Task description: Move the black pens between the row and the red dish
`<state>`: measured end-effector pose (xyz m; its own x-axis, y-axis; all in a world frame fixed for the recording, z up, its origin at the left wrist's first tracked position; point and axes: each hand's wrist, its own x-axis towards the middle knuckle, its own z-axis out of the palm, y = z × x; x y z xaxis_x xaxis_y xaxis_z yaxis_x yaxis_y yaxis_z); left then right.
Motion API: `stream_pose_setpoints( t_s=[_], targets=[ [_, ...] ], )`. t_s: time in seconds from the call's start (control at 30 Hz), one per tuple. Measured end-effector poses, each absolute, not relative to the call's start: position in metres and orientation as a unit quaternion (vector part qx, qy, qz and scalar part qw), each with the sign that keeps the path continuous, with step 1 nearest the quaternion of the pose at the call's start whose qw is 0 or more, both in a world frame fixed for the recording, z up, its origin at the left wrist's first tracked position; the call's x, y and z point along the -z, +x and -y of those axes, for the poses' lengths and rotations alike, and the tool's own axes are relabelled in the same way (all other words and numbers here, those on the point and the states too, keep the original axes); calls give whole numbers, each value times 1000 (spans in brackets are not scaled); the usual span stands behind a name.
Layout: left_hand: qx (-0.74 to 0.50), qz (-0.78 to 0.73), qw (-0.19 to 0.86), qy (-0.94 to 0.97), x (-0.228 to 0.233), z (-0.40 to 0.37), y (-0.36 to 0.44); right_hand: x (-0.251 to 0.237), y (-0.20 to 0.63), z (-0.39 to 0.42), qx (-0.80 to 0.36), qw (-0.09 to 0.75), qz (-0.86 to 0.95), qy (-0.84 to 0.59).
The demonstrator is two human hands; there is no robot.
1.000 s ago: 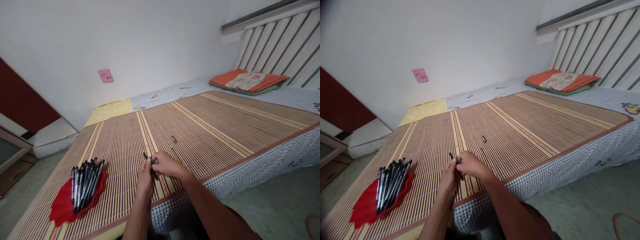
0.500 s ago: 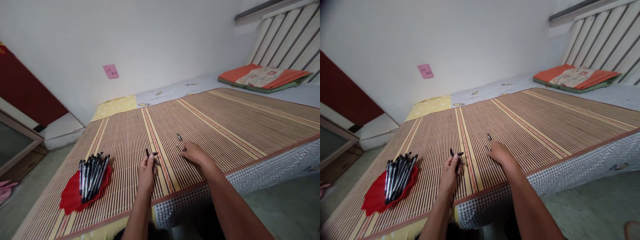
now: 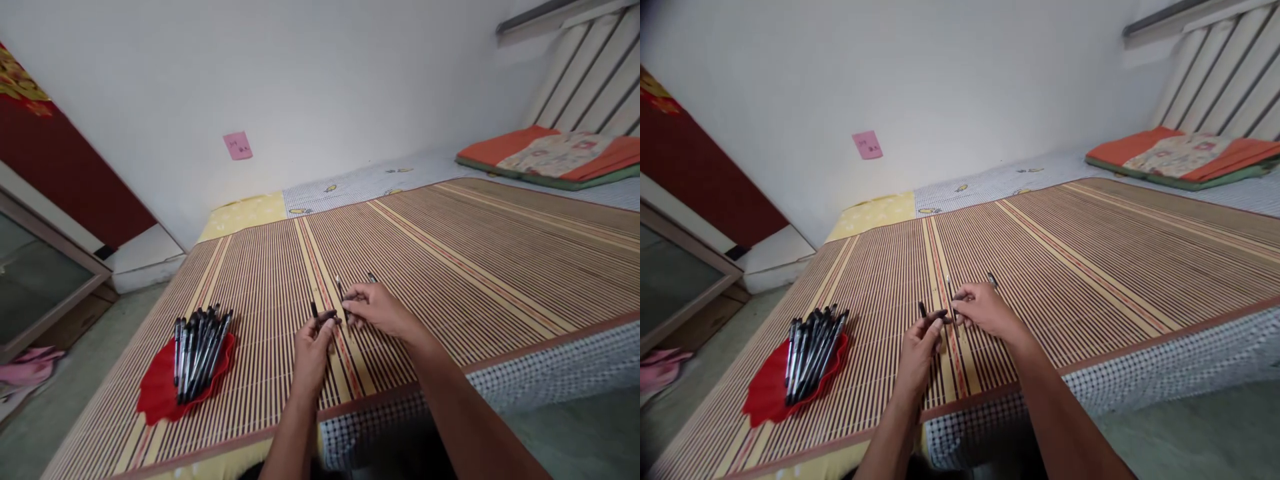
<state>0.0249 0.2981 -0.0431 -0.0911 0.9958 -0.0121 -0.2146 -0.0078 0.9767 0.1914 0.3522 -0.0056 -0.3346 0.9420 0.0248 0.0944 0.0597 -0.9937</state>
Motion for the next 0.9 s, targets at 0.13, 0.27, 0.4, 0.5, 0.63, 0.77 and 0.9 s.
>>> stream_pose_setpoints(
  t_s=[0.13, 0.27, 0.4, 0.5, 0.63, 0.77, 0.9],
  targets=[
    [-572, -443, 569, 391, 49, -300, 22, 3, 177, -350, -553, 423, 604, -389],
    [-574, -442, 583, 367, 52, -300, 19, 3, 173, -350, -535, 438, 617, -376],
    [-576, -445, 579, 368, 49, -298, 19, 1, 175, -351, -532, 451, 608, -380],
    [-566, -466, 559, 387, 46, -297, 19, -3, 180, -353, -538, 493, 561, -390],
    [-548, -480, 540, 422, 46, -296, 19, -6, 184, -354, -559, 530, 520, -369],
    [-552, -488, 522, 430, 51, -297, 19, -5, 182, -353, -585, 532, 497, -358],
    [-566, -501, 493, 431, 52, -299, 19, -4, 178, -352, -615, 519, 467, -367]
  ],
)
